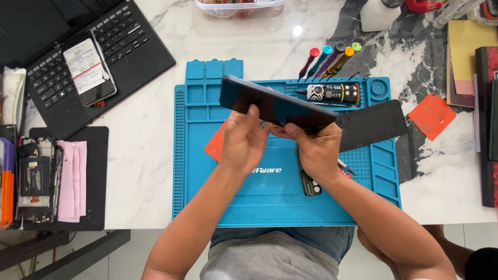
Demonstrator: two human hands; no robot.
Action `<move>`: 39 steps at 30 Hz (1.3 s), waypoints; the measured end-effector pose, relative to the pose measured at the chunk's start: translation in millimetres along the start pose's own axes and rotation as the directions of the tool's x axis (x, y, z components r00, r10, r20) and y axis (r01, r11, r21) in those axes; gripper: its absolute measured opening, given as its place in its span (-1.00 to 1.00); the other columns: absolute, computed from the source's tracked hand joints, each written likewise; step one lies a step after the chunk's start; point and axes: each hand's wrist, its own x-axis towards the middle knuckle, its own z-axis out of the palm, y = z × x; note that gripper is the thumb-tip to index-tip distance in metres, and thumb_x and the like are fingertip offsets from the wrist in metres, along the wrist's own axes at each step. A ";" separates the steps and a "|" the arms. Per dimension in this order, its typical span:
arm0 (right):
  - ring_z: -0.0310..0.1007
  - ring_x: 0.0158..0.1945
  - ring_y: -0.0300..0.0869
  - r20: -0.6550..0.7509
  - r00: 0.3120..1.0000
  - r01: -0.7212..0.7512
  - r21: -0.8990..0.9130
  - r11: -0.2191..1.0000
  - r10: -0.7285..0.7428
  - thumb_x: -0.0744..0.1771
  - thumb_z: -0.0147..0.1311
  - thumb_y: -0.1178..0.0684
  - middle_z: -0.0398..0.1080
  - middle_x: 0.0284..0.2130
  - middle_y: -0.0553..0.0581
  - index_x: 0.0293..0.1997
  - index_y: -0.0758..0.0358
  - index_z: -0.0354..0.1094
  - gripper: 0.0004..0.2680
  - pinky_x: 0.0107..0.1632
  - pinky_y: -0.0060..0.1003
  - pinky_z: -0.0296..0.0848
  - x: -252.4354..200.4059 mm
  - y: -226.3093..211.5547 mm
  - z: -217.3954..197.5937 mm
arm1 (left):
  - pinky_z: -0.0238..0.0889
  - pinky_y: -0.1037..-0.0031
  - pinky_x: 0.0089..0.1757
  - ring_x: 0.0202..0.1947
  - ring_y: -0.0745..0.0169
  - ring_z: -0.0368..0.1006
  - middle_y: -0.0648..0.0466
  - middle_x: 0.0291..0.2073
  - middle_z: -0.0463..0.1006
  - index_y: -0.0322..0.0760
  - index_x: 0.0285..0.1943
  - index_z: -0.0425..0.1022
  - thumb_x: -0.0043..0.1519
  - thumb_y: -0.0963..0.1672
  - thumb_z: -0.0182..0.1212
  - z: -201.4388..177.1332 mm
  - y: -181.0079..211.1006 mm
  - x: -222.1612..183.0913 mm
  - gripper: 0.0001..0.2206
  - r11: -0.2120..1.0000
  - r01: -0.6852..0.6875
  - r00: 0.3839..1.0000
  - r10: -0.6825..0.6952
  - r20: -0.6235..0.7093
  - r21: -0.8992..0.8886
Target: The person uses a red screwdriver to remove screws from the back of a disassembled smartphone. They then place the back cover onto the phone and press it into place, securing the device.
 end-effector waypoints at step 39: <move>0.53 -0.34 0.04 0.235 0.917 0.298 -0.940 0.164 -0.321 0.36 0.26 0.32 0.42 -0.41 0.12 -0.24 0.25 0.56 -0.92 -0.24 -0.25 0.52 103.5 -2.6 -175.7 | 0.29 0.59 -0.40 -0.46 0.41 0.35 0.21 -0.53 0.36 -0.10 -0.18 0.41 0.26 -0.05 0.28 18.0 23.8 -1.6 -0.85 0.926 0.346 0.931 -0.318 -0.181 0.150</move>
